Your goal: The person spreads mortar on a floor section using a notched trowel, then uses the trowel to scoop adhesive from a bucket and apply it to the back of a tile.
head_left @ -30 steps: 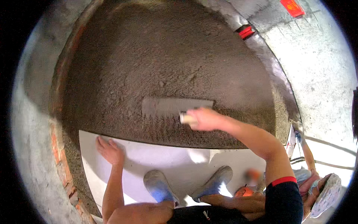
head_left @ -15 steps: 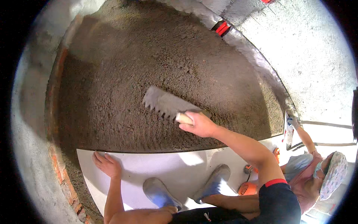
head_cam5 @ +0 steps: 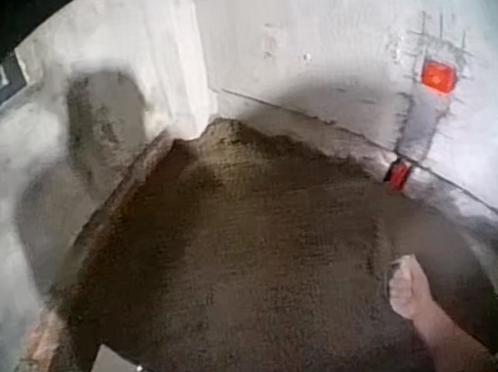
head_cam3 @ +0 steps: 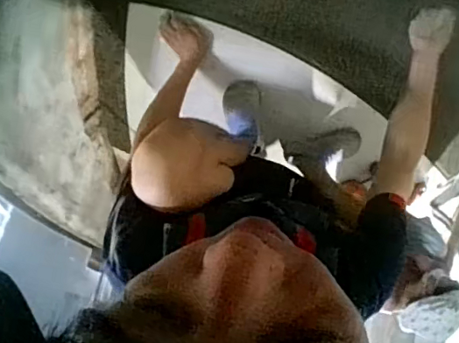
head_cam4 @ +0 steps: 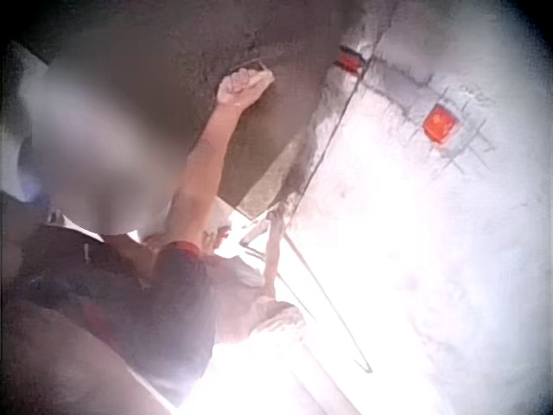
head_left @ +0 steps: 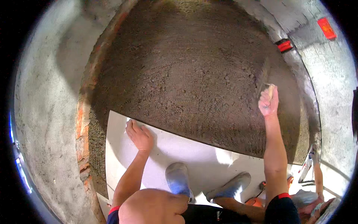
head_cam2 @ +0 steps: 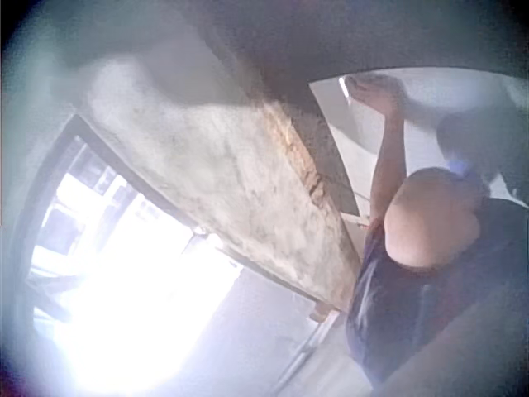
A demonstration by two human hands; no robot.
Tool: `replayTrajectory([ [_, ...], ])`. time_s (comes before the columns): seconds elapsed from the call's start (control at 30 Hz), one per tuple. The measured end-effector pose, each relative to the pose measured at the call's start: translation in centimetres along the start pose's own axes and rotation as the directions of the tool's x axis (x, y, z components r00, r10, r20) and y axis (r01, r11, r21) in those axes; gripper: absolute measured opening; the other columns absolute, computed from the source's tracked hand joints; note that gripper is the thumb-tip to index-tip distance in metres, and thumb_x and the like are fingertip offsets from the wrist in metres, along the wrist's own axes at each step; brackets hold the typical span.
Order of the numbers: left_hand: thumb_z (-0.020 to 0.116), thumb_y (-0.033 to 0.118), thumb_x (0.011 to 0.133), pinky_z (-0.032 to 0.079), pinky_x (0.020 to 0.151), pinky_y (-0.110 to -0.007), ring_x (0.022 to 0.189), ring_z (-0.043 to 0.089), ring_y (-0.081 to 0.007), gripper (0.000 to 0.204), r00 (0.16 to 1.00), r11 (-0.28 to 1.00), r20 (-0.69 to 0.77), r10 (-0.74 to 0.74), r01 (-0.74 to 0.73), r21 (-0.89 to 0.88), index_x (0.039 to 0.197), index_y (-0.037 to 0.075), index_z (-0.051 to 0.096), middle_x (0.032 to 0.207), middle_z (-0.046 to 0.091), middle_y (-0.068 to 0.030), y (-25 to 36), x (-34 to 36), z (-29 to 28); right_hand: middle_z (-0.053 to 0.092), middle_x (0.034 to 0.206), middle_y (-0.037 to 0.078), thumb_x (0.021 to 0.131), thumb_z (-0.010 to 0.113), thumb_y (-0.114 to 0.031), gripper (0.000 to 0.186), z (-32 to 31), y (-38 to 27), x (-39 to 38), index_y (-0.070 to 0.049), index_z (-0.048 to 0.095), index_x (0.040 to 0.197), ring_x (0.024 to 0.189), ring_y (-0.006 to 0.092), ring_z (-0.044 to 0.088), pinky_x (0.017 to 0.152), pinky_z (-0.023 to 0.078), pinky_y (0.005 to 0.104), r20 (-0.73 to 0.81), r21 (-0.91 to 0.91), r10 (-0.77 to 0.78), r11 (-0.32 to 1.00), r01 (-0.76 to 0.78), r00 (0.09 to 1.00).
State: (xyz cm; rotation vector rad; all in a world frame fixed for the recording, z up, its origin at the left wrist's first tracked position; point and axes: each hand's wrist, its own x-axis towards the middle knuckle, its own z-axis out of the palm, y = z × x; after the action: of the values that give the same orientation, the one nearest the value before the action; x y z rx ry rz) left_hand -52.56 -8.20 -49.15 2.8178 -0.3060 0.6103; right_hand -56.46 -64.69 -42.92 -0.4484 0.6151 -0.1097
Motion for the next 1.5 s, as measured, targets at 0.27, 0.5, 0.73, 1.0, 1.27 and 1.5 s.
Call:
replayTrajectory([
  [0.27, 0.048, 0.017, 0.093, 0.034, 0.099, -0.063, 0.118, 0.044, -0.0502, 0.042, 0.989, 0.991, 0.065, -0.134, 0.134, 0.000, 0.127, -0.008, 0.047, 0.129, 0.048, -0.0329, -2.3, -1.7, 0.1, 0.045, 0.063, -0.003, 0.089, 0.057, -0.063, 0.048, 12.9, 17.4, 7.3, -0.016, 0.051, 0.081, 0.040, 0.0065, 0.035, 0.034, 0.028, 0.0206, 0.193, -0.049, 0.417, 0.908, -0.416, 0.888],
  [0.5, 0.050, 0.020, 0.095, 0.031, 0.103, -0.064, 0.122, 0.043, -0.0478, 0.044, 0.993, 0.990, 0.065, -0.100, 0.106, -0.094, 0.130, -0.007, 0.044, 0.134, 0.048, -0.0281, -0.5, 0.0, -0.3, 0.045, 0.062, -0.002, 0.092, 0.055, -0.063, 0.050, 20.2, 27.9, 4.7, -0.014, 0.048, 0.087, 0.039, 0.0073, 0.035, 0.034, 0.029, 0.0213, 0.086, -0.383, 0.684, 0.694, -0.610, 0.724],
  [0.73, 0.049, 0.020, 0.096, 0.033, 0.102, -0.062, 0.120, 0.043, -0.0485, 0.046, 0.996, 0.997, 0.065, -0.061, 0.064, -0.046, 0.131, -0.008, 0.043, 0.130, 0.049, -0.0303, -1.1, 0.0, -1.4, 0.066, 0.083, 0.019, 0.090, 0.061, -0.055, 0.053, 20.1, 30.2, -0.1, -0.002, 0.061, 0.100, 0.080, 0.0374, 0.065, 0.071, 0.050, 0.0455, 0.352, -0.851, 0.438, -0.219, 0.477, 0.827],
  [1.0, 0.049, 0.022, 0.095, 0.034, 0.104, -0.058, 0.122, 0.043, -0.0486, 0.045, 0.990, 0.991, 0.090, -0.110, 0.117, -0.071, 0.128, -0.009, 0.046, 0.129, 0.047, -0.0307, 0.0, 1.0, -2.3, 0.071, 0.092, 0.018, 0.091, 0.063, -0.048, 0.045, 20.6, 18.6, 9.3, -0.005, 0.070, 0.100, 0.086, 0.0323, 0.068, 0.078, 0.051, 0.0434, 0.241, -0.954, -0.031, -0.193, 0.231, 0.970],
  [1.27, 0.047, 0.020, 0.095, 0.031, 0.103, -0.064, 0.124, 0.041, -0.0499, 0.043, 0.997, 0.985, -0.057, -0.052, 0.042, -0.168, 0.129, -0.006, 0.046, 0.132, 0.046, -0.0316, 0.7, 0.7, -1.4, 0.042, 0.057, -0.006, 0.093, 0.063, -0.047, 0.034, 8.8, 4.1, 6.4, -0.019, 0.052, 0.078, 0.043, 0.0077, 0.038, 0.039, 0.027, 0.0235, -0.152, -0.556, -0.199, 0.827, 0.083, 0.968],
  [1.5, 0.052, 0.019, 0.092, 0.026, 0.109, -0.061, 0.129, 0.037, -0.0486, 0.047, 0.695, 0.883, 0.570, -0.439, 0.451, 0.130, 0.130, -0.008, 0.046, 0.135, 0.044, -0.0301, -8.9, -8.2, 5.4, 0.047, 0.059, -0.004, 0.094, 0.060, -0.050, 0.033, 15.8, 24.2, 3.4, -0.019, 0.052, 0.081, 0.043, 0.0104, 0.044, 0.037, 0.032, 0.0257, -0.103, -0.361, 0.372, 0.850, -0.383, 0.922],
])
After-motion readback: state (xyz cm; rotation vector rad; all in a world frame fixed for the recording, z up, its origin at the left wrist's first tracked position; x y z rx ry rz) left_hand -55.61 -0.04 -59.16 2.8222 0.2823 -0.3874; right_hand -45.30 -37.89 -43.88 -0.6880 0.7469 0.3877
